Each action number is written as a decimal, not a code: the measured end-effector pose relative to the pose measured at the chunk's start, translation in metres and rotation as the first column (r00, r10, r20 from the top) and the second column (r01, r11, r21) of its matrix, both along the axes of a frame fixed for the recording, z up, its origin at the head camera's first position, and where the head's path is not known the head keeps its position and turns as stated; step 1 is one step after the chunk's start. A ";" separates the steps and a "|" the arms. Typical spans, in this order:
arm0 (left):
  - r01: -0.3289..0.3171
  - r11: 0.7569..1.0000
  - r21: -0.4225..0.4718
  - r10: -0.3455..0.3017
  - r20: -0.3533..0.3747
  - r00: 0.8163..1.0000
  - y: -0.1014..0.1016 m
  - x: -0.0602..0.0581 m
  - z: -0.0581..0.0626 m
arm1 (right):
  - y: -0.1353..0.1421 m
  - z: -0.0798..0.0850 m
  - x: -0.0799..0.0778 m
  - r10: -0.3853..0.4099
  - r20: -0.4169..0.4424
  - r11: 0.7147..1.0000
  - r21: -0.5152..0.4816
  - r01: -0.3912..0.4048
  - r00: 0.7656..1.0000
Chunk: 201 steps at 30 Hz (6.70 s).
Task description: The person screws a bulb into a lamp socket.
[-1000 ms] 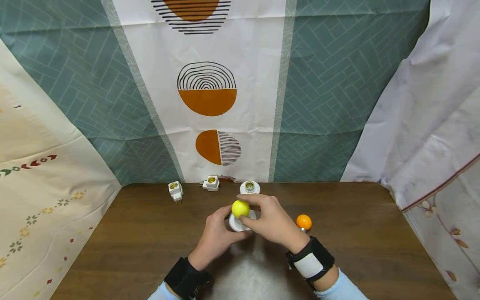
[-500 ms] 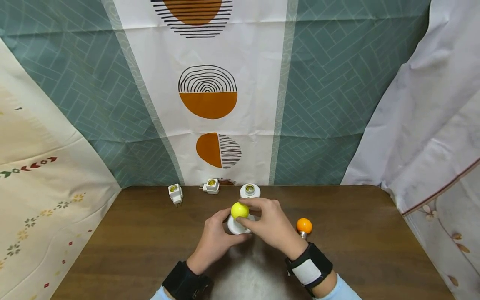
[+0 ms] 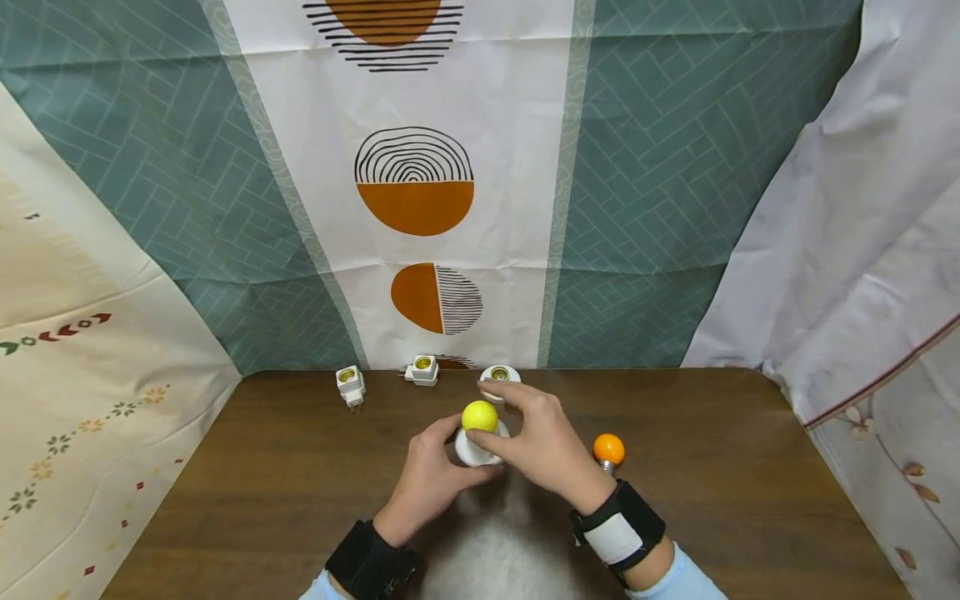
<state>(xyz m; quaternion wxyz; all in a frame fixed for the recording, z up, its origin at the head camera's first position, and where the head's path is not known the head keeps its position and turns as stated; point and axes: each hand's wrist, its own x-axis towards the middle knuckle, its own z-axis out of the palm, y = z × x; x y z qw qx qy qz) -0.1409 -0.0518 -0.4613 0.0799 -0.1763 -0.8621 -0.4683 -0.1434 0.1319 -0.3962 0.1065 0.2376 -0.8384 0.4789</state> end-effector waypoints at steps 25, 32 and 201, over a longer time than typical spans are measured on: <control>0.013 1.000 0.015 -0.013 -0.014 1.000 0.001 -0.001 0.001 | -0.003 -0.001 0.000 0.026 -0.053 0.999 -0.046 -0.028 0.998; 0.012 1.000 0.004 -0.012 -0.009 1.000 0.002 -0.001 0.001 | 0.000 -0.001 0.001 0.008 -0.052 1.000 -0.025 -0.009 0.999; 0.033 0.999 -0.018 -0.034 -0.054 0.998 -0.002 -0.003 0.010 | 0.001 0.002 0.003 0.113 -0.004 0.992 -0.049 -0.113 0.994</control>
